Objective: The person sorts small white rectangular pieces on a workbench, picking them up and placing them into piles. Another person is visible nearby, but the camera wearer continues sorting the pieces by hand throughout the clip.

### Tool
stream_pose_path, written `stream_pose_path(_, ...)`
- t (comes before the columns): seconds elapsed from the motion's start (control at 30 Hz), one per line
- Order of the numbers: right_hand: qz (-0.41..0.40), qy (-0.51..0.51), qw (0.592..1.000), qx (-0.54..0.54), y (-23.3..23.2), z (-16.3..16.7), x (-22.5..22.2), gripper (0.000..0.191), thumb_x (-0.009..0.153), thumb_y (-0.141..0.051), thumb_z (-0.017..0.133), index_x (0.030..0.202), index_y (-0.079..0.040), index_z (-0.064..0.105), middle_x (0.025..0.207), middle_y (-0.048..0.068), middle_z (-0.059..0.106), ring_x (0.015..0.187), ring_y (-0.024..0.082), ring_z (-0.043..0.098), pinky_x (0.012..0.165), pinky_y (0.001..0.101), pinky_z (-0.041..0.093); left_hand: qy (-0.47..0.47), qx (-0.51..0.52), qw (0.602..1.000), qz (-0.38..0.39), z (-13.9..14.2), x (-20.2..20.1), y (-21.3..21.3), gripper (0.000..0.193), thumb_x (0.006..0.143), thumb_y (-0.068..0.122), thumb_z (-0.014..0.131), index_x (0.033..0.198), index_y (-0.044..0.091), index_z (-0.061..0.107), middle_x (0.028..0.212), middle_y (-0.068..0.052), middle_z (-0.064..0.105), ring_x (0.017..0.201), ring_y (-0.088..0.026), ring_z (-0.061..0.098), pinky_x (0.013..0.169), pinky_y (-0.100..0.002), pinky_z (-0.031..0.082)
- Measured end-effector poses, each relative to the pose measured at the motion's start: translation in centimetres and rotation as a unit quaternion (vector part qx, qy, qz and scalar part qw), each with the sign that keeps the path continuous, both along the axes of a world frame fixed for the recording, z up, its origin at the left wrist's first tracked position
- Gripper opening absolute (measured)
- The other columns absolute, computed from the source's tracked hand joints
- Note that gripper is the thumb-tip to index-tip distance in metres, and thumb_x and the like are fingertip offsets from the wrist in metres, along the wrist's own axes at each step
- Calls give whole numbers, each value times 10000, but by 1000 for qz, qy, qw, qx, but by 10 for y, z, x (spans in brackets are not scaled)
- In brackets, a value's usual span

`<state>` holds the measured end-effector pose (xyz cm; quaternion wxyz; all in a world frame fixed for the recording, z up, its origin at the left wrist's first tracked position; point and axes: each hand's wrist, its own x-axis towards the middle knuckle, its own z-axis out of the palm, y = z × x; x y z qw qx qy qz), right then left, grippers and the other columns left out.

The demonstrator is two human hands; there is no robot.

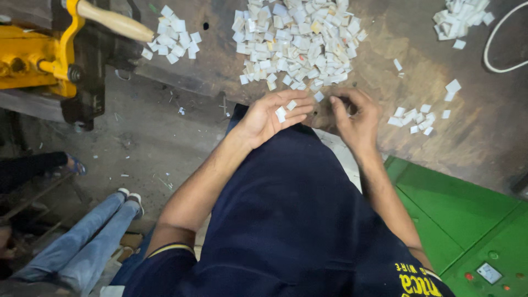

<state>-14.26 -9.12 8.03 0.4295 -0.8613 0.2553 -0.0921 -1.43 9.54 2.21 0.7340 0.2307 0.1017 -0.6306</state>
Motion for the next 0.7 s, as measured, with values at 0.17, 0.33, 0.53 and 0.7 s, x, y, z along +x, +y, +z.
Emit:
stream_pose_path(0.17, 115, -41, 992, 39, 10, 18, 2, 154, 955, -37, 707, 1107, -44, 731, 1045, 105, 698, 943, 235, 692, 789, 339, 549, -48, 4, 998, -46, 1, -2, -1, 524, 961, 26, 468, 1475, -73, 438, 1420, -185, 579, 1289, -267, 613, 1118, -414, 496)
stream_pose_path(0.33, 177, -44, 981, -73, 28, 22, 17, 201, 856, -51, 786, 1054, -44, 752, 980, 138, 653, 965, 326, 644, 841, 414, 521, -36, -48, 996, -60, -2, -8, -1, 556, 981, -35, 477, 1531, -91, 421, 1371, -194, 584, 1265, -241, 604, 1174, -422, 488)
stream_pose_path(0.53, 140, -28, 990, -14, 16, 13, 5, 153, 920, -41, 751, 1072, -41, 745, 997, 115, 680, 968, 304, 664, 864, 400, 525, -12, -8, 998, -69, -6, -10, 3, 463, 985, 23, 470, 1431, -99, 489, 1283, -226, 653, 1169, -265, 682, 1064, -403, 552)
stream_pose_path(0.7, 22, -20, 994, -110, -15, -7, 3, 157, 952, -28, 735, 1108, -14, 741, 1029, 146, 664, 961, 310, 658, 863, 407, 525, -118, 43, 987, -100, -9, -10, 7, 335, 1046, 71, 503, 1325, -92, 590, 1209, -214, 704, 1078, -257, 705, 945, -363, 587)
